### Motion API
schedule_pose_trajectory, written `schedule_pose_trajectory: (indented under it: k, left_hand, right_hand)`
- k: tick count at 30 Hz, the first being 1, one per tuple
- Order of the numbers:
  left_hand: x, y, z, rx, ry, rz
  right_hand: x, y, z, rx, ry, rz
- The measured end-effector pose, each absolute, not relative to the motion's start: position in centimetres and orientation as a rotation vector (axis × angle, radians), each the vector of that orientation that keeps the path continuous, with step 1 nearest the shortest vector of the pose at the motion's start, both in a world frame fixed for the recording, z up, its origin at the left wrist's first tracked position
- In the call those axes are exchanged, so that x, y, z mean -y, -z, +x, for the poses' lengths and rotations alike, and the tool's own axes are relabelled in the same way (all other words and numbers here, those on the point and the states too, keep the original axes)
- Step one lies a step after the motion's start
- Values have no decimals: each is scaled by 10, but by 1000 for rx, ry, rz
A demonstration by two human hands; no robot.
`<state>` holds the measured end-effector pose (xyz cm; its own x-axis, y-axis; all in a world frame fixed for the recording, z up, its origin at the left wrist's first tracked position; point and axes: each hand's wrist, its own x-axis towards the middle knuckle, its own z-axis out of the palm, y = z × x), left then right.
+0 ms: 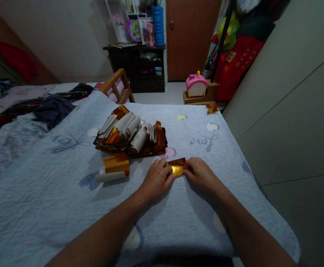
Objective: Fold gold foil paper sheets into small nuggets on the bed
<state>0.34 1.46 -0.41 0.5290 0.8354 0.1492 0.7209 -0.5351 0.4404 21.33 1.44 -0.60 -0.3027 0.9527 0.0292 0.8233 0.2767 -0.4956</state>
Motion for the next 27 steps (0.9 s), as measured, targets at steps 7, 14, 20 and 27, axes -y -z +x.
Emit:
schedule_pose_trajectory:
  k: [7,14,20,27]
  left_hand:
    - [-12,3,6,-1341,-408,2484]
    - [-9,1,9,-1404,-381,2452]
    - [-11,1,5,-1401,-400,2460]
    - [-11,-2,5,-1422,-305,2440]
  right_hand:
    - [-14,4,213,2254,-482,-1669]
    - [-15,2,211,2274,-464,-1725]
    - [-14,3,210,2270,-412,-1750]
    - [-15,0,209,2314,-419,-1806]
